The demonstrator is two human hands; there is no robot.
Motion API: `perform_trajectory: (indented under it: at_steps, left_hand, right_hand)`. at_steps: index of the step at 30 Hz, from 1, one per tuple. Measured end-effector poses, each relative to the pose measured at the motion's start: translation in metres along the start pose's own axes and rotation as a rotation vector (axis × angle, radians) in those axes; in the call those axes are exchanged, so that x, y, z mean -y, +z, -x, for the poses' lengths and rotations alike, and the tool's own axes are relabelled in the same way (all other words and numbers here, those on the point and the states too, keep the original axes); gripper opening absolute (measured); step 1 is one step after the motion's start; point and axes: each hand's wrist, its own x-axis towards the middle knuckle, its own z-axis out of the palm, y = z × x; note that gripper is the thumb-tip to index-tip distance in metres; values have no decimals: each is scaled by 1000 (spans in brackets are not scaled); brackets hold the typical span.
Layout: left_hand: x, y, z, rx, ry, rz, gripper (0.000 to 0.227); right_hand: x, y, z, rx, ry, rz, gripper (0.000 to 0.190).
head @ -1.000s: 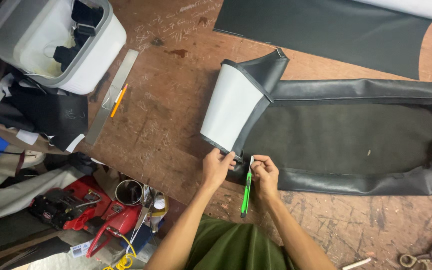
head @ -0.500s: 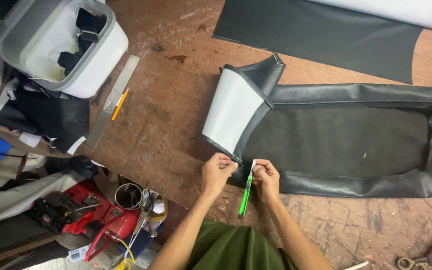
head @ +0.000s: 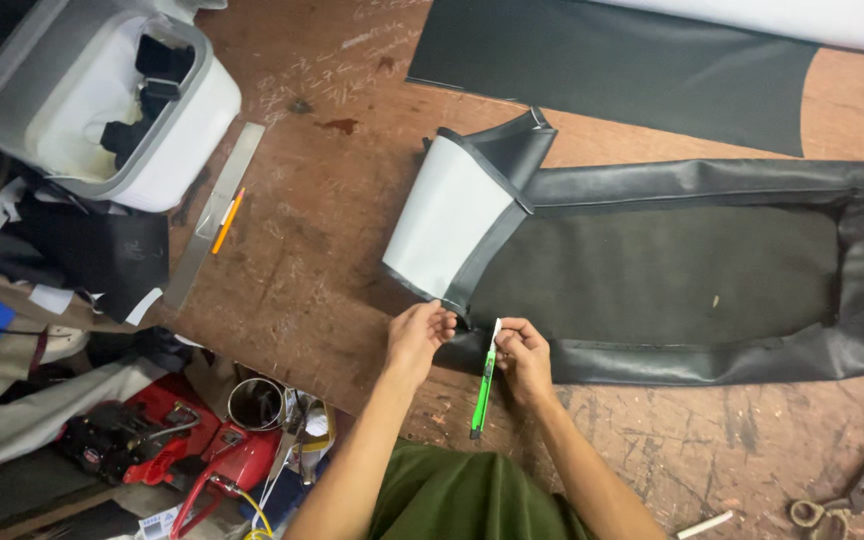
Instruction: The person peels back a layer of fabric from a piece of upholstered furniture using a green utility knife.
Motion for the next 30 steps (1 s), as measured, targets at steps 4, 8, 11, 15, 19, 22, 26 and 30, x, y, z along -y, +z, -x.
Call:
perform_trajectory:
  at_steps: [4,8,11,15,19,22,26,30]
  left_hand:
    - [-2,0,0,-37,8,-10,15]
    - [-8,4,-4,-105,205,-245,19]
    - [-11,7,-6,-139,382,-535,18]
    - [-18,14,-3,-165,407,-607,19]
    - [-24,19,14,-122,279,-661,18]
    - [-25,26,36,-165,317,-992,25]
    - [-32,34,61,-78,931,-1350,17]
    - [-47,44,58,244,1384,-1776,22]
  right_hand:
    - [2,-2,0,16,-1,3,16]
    - [0,-3,-2,26,-20,-7,15]
    - [-5,-5,-1,30,-38,5,15]
    - [-7,-7,-6,40,-42,20,17]
    - [-9,-8,-4,46,-39,75,17]
    - [-10,-8,-3,66,-46,80,16]
    - [-7,-5,-6,75,-39,105,19]
    - [-6,-6,-3,75,-23,96,21]
